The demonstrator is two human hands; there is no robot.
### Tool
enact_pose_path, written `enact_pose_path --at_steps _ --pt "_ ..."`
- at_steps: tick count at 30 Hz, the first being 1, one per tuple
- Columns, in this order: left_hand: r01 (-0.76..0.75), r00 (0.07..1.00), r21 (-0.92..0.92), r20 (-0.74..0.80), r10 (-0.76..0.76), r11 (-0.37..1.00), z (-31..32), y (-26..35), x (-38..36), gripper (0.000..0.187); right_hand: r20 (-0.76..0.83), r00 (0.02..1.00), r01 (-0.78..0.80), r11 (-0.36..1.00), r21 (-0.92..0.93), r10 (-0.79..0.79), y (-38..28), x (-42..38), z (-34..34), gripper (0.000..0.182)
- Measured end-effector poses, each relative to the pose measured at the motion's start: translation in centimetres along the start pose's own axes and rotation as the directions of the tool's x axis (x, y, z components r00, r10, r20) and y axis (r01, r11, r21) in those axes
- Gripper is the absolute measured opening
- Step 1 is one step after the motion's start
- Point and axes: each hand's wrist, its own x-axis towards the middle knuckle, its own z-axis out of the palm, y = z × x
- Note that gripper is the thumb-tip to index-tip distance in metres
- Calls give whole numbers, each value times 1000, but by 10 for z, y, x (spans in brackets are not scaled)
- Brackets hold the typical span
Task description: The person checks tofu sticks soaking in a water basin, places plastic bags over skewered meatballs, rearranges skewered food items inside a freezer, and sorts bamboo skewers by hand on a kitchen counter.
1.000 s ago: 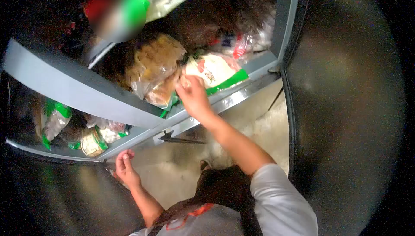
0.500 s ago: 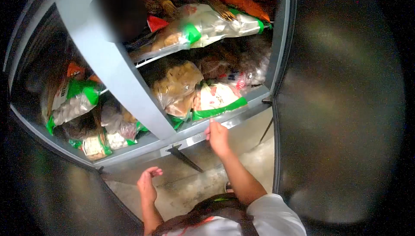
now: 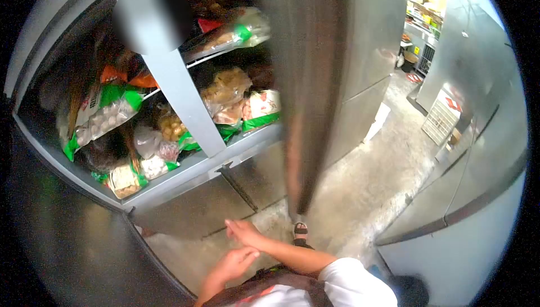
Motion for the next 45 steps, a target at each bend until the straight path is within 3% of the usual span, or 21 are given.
enact_pose_path --at_steps 1,2,3,4,6,8,10,12,14,18,21,23,26,31,33,36,41,43,45 --pt "68 983 37 166 -73 997 3 -3 -3 28 -16 1000 0 1000 8 0 10 -11 -4 49" --pt "18 968 22 248 -23 1000 10 -10 -4 32 68 998 -6 989 -146 16 22 -21 -11 52" --pt "12 964 21 264 -17 1000 16 -13 -6 32 149 988 -4 955 -297 50 34 -31 -22 56" --pt "4 962 54 272 -19 999 18 -4 -6 33 134 990 -14 956 -292 55 47 -39 -34 56" --pt "-8 953 88 302 -19 996 24 7 1 34 126 991 107 791 -602 -38 75 -55 -60 60" --pt "119 943 153 293 -160 981 30 12 9 37 57 988 -64 727 -684 141 85 -73 -84 59" --pt "84 952 129 282 -118 988 39 12 22 36 11 972 -166 722 -671 234 91 -88 -105 56" --pt "54 953 100 290 -81 993 52 13 39 35 -66 980 -180 689 -702 189 106 -101 -122 50" --pt "-48 956 217 294 -18 975 68 20 61 34 -53 975 -192 692 -696 217 88 -115 -143 44" --pt "-216 845 262 533 46 941 105 53 113 35 -141 961 -268 681 -682 236 78 -131 -195 39" --pt "-268 721 259 692 15 928 135 91 159 35 -147 931 -357 746 -563 335 132 -123 -260 38" --pt "-304 731 297 682 22 905 141 111 189 34 -403 896 -395 749 -532 186 133 -128 -294 43" --pt "-302 762 313 647 30 900 159 120 241 35 -459 863 -443 752 -487 211 131 -136 -352 44" --pt "-235 817 323 577 6 917 187 140 312 34 -495 845 -440 788 -430 202 129 -150 -428 44" --pt "-261 802 328 597 15 908 197 141 339 34 -474 797 -567 733 -376 374 128 -147 -459 43" --pt "-156 748 352 652 -122 923 209 154 385 35 -560 767 -554 762 -333 313 134 -139 -495 42" --pt "-221 747 383 658 -97 897 221 148 479 36 -550 777 -521 802 -292 305 129 -119 -567 43" --pt "-269 752 433 652 -93 860 224 156 525 37 -542 700 -651 727 -219 464 118 -116 -606 37" --pt "-295 768 422 638 -50 857 230 168 566 38 -573 673 -678 700 -225 468 127 -115 -639 36"
